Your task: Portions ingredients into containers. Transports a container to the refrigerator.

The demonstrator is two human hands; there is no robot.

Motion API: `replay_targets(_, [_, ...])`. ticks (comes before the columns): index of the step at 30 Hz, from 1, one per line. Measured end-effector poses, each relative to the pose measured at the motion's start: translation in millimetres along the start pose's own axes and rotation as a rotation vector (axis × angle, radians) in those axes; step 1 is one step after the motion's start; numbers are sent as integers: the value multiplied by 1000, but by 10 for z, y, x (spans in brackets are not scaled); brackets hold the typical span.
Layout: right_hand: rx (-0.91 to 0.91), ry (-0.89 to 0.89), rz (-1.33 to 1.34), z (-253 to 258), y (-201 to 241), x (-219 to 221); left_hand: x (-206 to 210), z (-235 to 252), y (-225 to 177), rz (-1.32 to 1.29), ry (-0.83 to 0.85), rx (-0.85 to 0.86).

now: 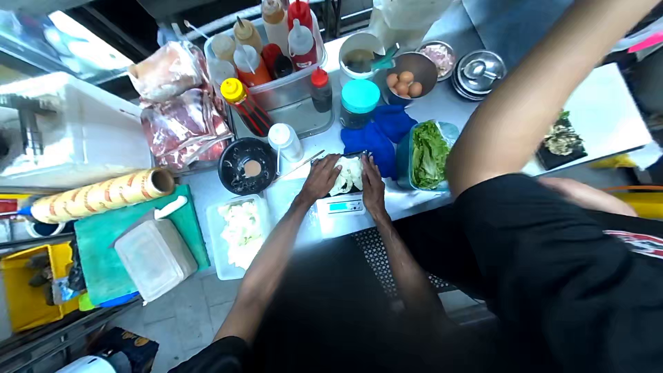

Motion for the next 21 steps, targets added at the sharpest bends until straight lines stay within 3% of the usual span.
replay_targets(5, [57,-124,90,2,-67,-239,-131,-3,96,-61,-116,4])
replay_targets(8, [88,-184,128,65,-173,-362,-541,-245,-91,-221,-260,-4])
replay_targets(12, [185,-87,262,-200,-263,-457,-1317,-1128,-90,-551,-502,-73])
replay_targets(15, [244,-95,425,-445,-323,-506,-1753,-2115,237,-538,-647,-342])
replay_targets(18, [263,-97,470,-550,-332,-434,-1688,-2899,517,-357,-458,-662])
replay_targets(21, [246,-45,474,-577,-59,-223,-1356,-3054,629,-49,-161,-636])
Point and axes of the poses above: each hand's wrist, its own z-axis towards the middle knuckle, its own x-axis out of the palm, y = z × x, the point moved 8 cm from there along z, towards the middle knuckle, and after that the axes turned 10 degrees about x, right-handed, at the moved point
